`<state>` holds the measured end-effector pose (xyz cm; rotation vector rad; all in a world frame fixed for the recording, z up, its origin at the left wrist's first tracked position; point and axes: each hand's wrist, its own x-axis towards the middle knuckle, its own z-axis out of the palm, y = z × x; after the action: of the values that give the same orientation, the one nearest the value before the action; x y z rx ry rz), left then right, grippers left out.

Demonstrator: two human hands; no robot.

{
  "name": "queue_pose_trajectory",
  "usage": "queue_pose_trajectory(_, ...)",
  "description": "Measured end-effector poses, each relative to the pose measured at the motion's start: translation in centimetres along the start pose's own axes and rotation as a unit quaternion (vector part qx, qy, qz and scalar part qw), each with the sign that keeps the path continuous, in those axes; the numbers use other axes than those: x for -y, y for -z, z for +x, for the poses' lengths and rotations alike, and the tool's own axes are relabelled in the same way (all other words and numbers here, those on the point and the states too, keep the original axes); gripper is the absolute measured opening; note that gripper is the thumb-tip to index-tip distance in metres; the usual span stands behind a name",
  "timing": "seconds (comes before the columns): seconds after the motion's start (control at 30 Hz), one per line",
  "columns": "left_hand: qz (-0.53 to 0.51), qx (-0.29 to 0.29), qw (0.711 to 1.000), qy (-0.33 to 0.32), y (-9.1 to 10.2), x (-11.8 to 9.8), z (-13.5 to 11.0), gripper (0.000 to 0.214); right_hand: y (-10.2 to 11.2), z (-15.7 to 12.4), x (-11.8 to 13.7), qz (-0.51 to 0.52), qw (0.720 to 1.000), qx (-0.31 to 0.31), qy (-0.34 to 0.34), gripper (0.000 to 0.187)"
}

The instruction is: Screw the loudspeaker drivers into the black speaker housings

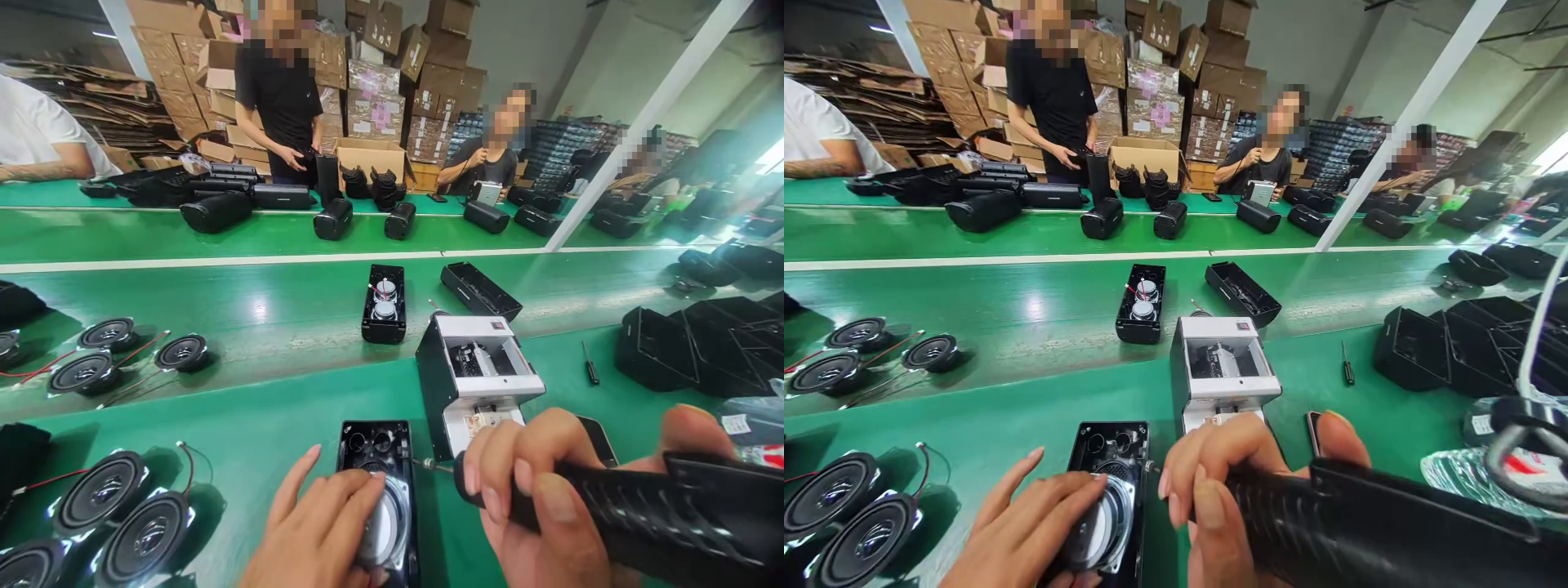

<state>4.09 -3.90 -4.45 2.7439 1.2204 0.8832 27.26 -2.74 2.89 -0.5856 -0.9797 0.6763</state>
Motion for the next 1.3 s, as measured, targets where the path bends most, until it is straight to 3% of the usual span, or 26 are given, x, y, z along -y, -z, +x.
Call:
queue_pose_trajectory(0.07,0.023,0.003,1.0,0.016,-1.2,-0.5,0.6,0.069,-0.7,0.1,-0.9,0.0,1.0,0.001,0.004,0.06)
queue_pose_trajectory(0.2,0.073,0.071,0.994,0.038,-1.9,-0.8,0.6,0.061,-1.1,-0.8,-2.8,-0.007,1.0,0.02,-0.015,0.058)
queue_pose_trajectory(0.47,0.049,0.087,0.989,0.106,-2.1,-0.9,1.2,0.051,-0.6,-2.1,-5.0,-0.073,0.996,0.053,-0.021,0.058)
queue_pose_trajectory(0.63,0.048,0.104,0.988,0.103,-2.5,-1.0,1.0,0.054,-0.2,-2.5,-5.7,-0.075,0.994,0.068,-0.037,0.053)
queue_pose_trajectory(0.87,0.041,0.079,0.984,0.154,-3.0,-1.9,1.1,0.046,0.2,-3.1,-6.2,-0.095,0.992,0.077,-0.038,0.05)
queue_pose_trajectory(1.3,0.045,0.096,0.983,0.151,-3.0,-2.2,1.2,0.041,1.1,-3.5,-7.3,-0.141,0.986,0.073,-0.052,0.053)
